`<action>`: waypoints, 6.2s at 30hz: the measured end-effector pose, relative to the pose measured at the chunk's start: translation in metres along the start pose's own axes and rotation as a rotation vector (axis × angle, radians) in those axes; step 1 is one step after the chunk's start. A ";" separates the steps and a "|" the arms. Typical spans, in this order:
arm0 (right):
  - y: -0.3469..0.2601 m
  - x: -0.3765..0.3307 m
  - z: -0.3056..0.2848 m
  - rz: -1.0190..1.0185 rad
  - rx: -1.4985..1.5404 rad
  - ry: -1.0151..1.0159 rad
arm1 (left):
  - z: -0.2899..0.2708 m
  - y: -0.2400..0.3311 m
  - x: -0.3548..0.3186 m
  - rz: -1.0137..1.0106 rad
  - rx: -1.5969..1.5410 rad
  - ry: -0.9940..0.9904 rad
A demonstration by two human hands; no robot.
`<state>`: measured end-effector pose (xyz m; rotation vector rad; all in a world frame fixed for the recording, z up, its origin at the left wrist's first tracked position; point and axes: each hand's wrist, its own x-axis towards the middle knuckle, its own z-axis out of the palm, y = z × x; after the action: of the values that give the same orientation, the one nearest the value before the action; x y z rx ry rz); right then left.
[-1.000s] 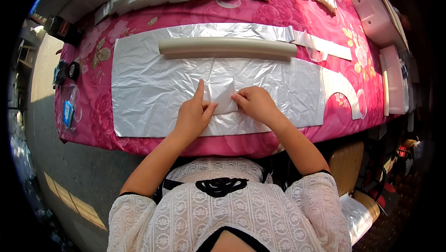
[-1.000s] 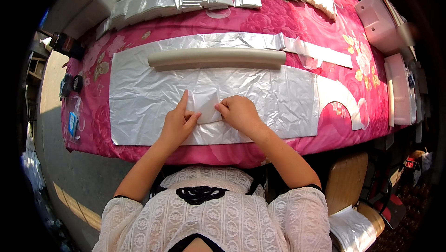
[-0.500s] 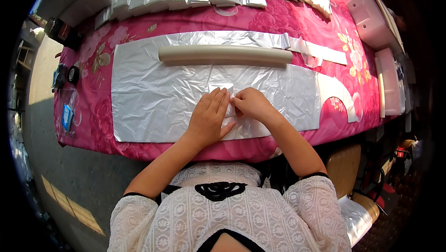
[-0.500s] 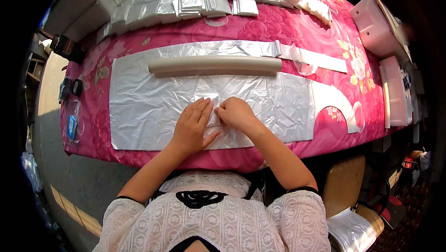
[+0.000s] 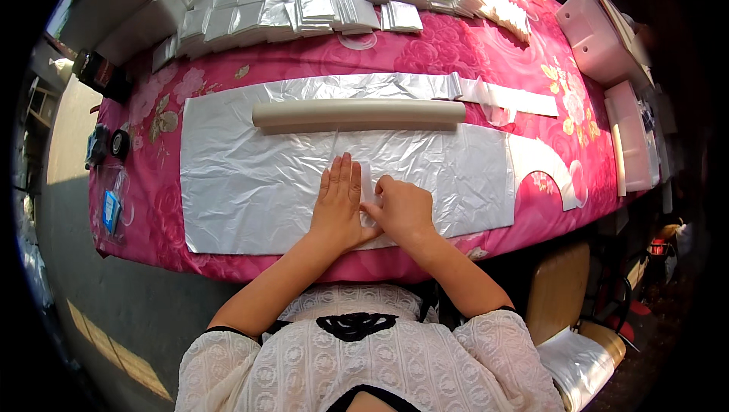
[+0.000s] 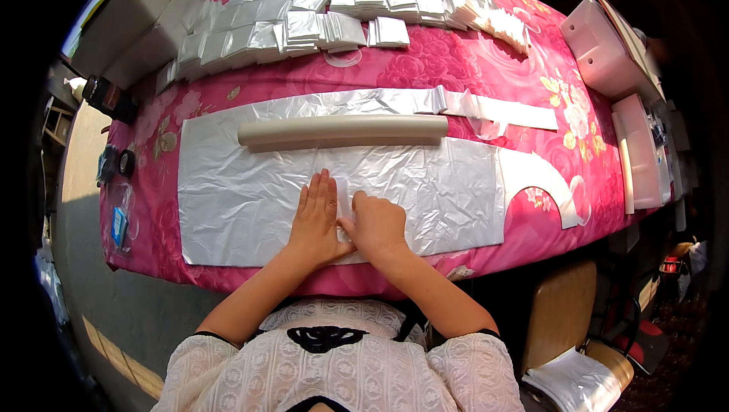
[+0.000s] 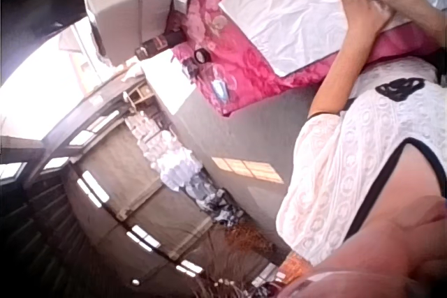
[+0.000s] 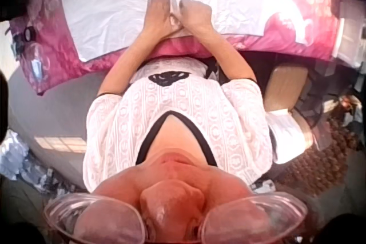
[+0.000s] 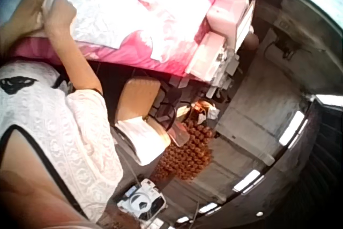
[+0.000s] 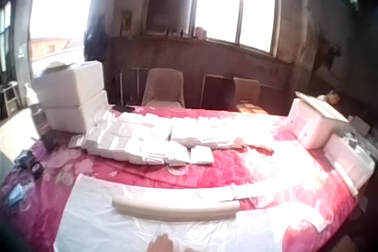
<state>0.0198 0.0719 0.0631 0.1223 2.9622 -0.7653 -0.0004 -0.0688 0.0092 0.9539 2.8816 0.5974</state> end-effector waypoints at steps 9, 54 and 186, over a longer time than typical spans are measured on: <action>0.000 0.000 -0.006 -0.372 -0.242 0.184 | -0.022 -0.007 -0.035 0.143 -0.148 0.230; 0.110 0.304 -0.088 0.379 0.010 0.261 | -0.097 -0.038 -0.067 -0.054 -0.365 0.108; 0.049 -0.123 -0.039 0.255 0.183 -0.284 | -0.102 -0.068 0.008 0.016 -0.193 0.305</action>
<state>0.1448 0.1267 0.0858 0.3620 2.5443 -0.9276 -0.0622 -0.1492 0.0782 0.9303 2.9964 1.0877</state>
